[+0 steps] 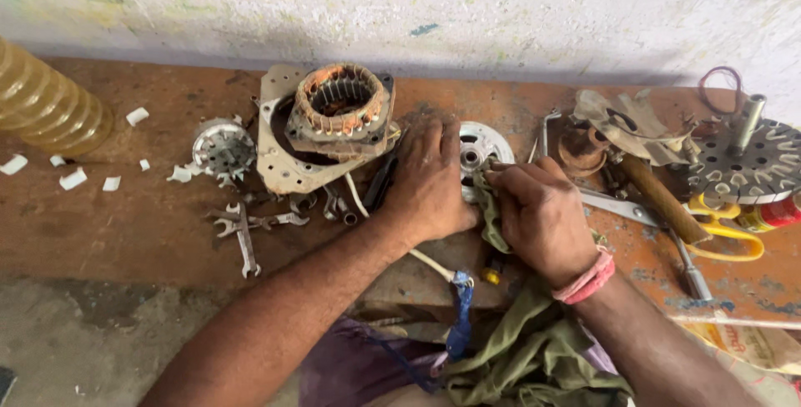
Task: The person uses a yellow-handled screwdriver to scrape and clean the surface of a circular metal motor component. They wipe the part with a green cloth and continue scraping. The work is performed on a cluttered workbench with various tools and motor parts visible.
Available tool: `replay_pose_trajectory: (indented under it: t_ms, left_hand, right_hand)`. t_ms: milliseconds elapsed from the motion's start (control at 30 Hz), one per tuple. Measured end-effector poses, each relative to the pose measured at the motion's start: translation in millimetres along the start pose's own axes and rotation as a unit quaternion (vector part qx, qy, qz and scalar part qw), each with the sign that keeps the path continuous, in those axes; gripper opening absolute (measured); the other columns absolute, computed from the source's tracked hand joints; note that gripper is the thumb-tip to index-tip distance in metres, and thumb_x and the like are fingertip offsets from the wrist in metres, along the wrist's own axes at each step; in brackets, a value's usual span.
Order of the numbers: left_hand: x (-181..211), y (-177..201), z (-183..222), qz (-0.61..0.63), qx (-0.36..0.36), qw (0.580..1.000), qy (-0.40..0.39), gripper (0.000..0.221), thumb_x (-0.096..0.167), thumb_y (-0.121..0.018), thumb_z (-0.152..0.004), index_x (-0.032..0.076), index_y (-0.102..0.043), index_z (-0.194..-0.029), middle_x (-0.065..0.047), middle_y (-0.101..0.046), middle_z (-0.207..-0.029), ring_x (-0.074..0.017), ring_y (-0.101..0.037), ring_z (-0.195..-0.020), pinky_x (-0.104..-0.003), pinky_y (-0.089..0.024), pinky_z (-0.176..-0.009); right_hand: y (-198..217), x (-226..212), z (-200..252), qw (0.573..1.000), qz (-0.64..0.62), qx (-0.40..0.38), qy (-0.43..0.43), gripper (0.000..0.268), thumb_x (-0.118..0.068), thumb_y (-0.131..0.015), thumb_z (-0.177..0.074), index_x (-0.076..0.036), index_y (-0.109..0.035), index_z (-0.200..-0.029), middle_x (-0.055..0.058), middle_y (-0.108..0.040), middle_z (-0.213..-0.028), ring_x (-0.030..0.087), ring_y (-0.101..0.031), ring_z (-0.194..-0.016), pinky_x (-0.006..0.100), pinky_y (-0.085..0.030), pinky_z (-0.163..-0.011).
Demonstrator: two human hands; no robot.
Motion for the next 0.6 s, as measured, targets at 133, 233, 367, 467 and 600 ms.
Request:
replay_pose_trajectory:
  t_ms: [133,233,367,467,600]
  left_hand:
    - [0,3,1,0.031,-0.002,0.999,-0.021,0.136,0.054,-0.096,-0.059,-0.013,-0.019,-0.148,-0.042,-0.024,-0.151,-0.0534,-0.023,-0.145,-0.062,-0.016,-0.122]
    - [3,5,1,0.026,-0.017,1.000,-0.006,0.141,0.057,-0.097,-0.056,-0.014,-0.018,-0.148,-0.042,-0.022,-0.151,-0.0551,-0.021,-0.144,-0.063,-0.017,-0.119]
    - [7,13,4,0.051,0.021,0.998,-0.006,0.137,0.053,-0.097,-0.057,-0.015,-0.021,-0.150,-0.040,-0.026,-0.153,-0.0542,-0.026,-0.145,-0.060,-0.022,-0.121]
    - [1,5,3,0.055,0.000,0.998,0.011,0.138,0.050,-0.099,-0.055,-0.014,-0.021,-0.148,-0.039,-0.024,-0.153,-0.0532,-0.024,-0.146,-0.060,-0.020,-0.122]
    - [-3,-4,2,0.016,-0.003,1.000,0.015,0.134,0.037,-0.099,-0.057,-0.012,-0.019,-0.153,-0.040,-0.023,-0.154,-0.0519,-0.024,-0.146,-0.060,-0.019,-0.122]
  right_hand:
    - [-22,25,-18,0.999,0.016,0.028,0.026,0.015,0.005,-0.069,-0.083,-0.003,-0.075,-0.094,0.014,-0.070,-0.086,0.035,-0.064,-0.084,0.045,-0.054,-0.074]
    - [-33,32,-43,0.997,0.046,0.040,0.054,0.015,0.006,-0.068,-0.081,-0.004,-0.074,-0.090,0.015,-0.070,-0.086,0.037,-0.064,-0.085,0.046,-0.053,-0.074]
    - [-28,22,-62,0.996,0.038,0.065,0.046,0.013,0.004,-0.067,-0.083,-0.004,-0.073,-0.091,0.015,-0.072,-0.090,0.039,-0.063,-0.088,0.048,-0.052,-0.077]
    - [-22,0,-41,0.990,0.054,0.036,0.122,0.023,0.008,-0.061,-0.081,0.000,-0.071,-0.100,0.018,-0.072,-0.096,0.037,-0.063,-0.087,0.046,-0.053,-0.078]
    - [-10,0,-7,0.999,0.022,-0.023,0.042,0.015,0.006,-0.065,-0.082,-0.001,-0.072,-0.094,0.018,-0.068,-0.083,0.036,-0.064,-0.084,0.046,-0.053,-0.073]
Point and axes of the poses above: each hand's wrist, its own z-axis away from the middle knuckle, its own y-axis out of the back of the hand, x = y × z, the point moved 6 cm from there along -z, towards the middle knuckle
